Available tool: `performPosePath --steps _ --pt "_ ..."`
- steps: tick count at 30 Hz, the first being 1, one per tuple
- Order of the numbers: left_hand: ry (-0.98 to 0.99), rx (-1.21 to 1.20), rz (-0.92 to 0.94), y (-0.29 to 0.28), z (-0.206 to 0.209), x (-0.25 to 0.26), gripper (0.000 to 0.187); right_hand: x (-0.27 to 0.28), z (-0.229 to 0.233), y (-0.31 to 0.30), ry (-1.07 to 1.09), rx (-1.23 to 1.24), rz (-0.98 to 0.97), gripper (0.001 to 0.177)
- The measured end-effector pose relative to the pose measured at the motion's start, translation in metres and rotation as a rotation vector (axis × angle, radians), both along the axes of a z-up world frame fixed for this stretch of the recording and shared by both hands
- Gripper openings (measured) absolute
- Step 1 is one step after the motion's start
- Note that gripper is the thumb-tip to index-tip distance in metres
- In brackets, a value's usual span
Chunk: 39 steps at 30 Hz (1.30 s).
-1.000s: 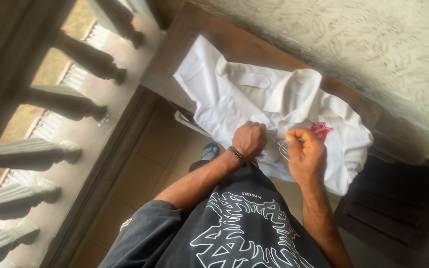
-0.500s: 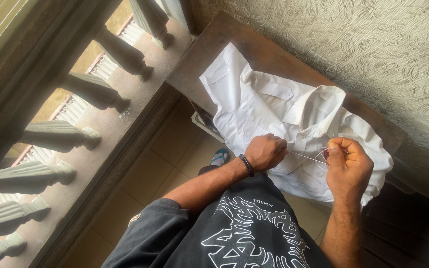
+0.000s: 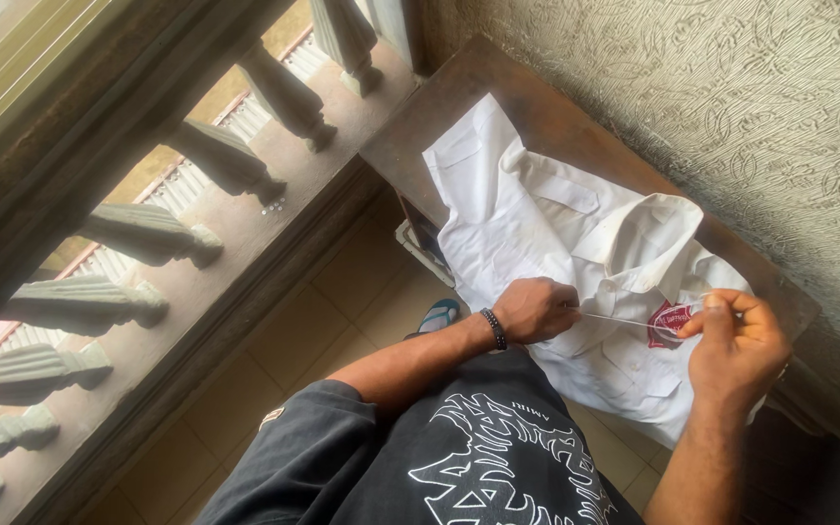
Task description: The person sews a button onto a white shirt using a needle and thread. They repeatedly pass the needle through the button and fabric, pull the thread taut, and adjust the shirt as needed.
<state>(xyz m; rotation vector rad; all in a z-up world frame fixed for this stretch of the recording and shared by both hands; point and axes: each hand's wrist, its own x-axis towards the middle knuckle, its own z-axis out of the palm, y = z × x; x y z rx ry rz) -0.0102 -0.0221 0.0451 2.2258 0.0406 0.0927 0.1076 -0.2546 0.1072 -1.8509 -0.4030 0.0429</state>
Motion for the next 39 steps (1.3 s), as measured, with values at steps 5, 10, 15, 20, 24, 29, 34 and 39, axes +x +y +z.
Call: performPosePath --steps 5,10,15,20,24,29,34,39 --pt "0.22 -0.42 0.018 -0.003 -0.021 0.007 0.025 0.047 -0.042 -0.013 -0.008 0.106 0.006 0.011" --pt "0.352 -0.75 0.05 -0.001 -0.04 0.012 0.021 0.089 -0.059 -0.031 0.064 0.025 -0.02 0.015" --pt "0.356 -0.863 0.124 -0.005 -0.042 0.006 0.019 0.099 -0.056 -0.033 0.055 -0.233 0.079 0.017" --pt "0.253 -0.697 0.195 -0.012 -0.041 0.004 0.022 0.072 -0.069 -0.033 0.117 -0.245 0.166 0.02" --pt "0.177 -0.531 0.273 -0.017 -0.037 -0.003 0.023 0.054 -0.081 -0.034 0.225 -0.178 0.145 0.014" --pt "0.128 -0.432 0.347 -0.022 -0.026 -0.004 0.018 0.043 -0.083 -0.039 0.259 -0.214 0.125 0.014" --pt "-0.173 -0.176 0.299 -0.028 -0.002 -0.006 0.018 0.034 -0.084 -0.041 0.197 -0.299 0.112 0.02" --pt "-0.296 0.119 0.242 -0.037 0.022 -0.006 0.017 0.023 -0.09 -0.035 0.302 -0.053 0.151 0.016"
